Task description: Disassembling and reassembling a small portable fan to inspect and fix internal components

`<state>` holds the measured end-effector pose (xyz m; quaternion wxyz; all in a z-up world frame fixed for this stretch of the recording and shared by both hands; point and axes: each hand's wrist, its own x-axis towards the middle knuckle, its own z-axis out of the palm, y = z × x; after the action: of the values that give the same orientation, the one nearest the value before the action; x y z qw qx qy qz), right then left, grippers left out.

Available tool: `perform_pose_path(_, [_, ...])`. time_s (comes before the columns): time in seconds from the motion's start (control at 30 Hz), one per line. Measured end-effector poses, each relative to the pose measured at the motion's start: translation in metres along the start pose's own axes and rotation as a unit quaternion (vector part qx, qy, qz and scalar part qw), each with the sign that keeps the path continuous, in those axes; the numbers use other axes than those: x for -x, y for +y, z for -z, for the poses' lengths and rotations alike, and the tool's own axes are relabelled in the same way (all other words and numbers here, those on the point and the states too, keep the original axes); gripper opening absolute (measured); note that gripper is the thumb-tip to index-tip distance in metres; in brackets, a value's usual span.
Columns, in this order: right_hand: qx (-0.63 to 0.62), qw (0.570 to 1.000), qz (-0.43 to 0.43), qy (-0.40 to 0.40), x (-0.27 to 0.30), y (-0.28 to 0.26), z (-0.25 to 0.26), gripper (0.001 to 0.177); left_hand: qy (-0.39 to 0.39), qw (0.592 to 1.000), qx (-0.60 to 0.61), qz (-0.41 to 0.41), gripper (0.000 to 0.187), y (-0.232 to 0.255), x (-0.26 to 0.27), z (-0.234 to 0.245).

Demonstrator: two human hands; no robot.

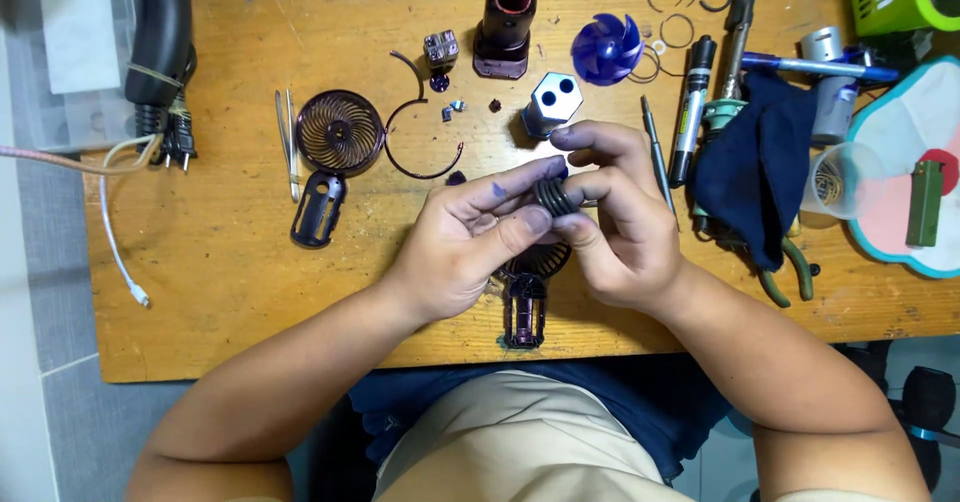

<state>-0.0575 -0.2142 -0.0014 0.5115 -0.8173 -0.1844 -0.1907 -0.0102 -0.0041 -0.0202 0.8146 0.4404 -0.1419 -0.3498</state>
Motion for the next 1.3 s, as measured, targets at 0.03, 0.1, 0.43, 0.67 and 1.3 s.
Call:
perform_pose_path(0.03, [-0.002, 1.000, -0.003, -0.003, 0.000, 0.000, 0.000, 0.032, 0.003, 1.000, 0.002, 0.002, 0.056, -0.002, 0.000, 0.000])
perform_pose_path(0.1, [0.015, 1.000, 0.008, -0.003, -0.001, -0.001, -0.001, 0.028, 0.023, 0.999, -0.043, -0.026, 0.054, -0.006, -0.001, 0.000])
perform_pose_path(0.43, [0.066, 0.996, 0.029, -0.046, -0.005, 0.007, 0.017, 0.020, 0.021, 0.998, -0.057, -0.028, 0.056, 0.005, -0.003, 0.001])
perform_pose_path(0.67, [0.089, 0.992, 0.033, -0.083, -0.011, 0.007, 0.023, 0.022, 0.041, 0.996, -0.073, 0.007, 0.050, 0.017, -0.005, -0.001])
perform_pose_path(1.3, [0.277, 0.942, -0.077, -0.170, -0.012, -0.028, 0.088, 0.006, -0.303, 0.840, -0.433, -0.125, 0.030, 0.031, 0.004, -0.012])
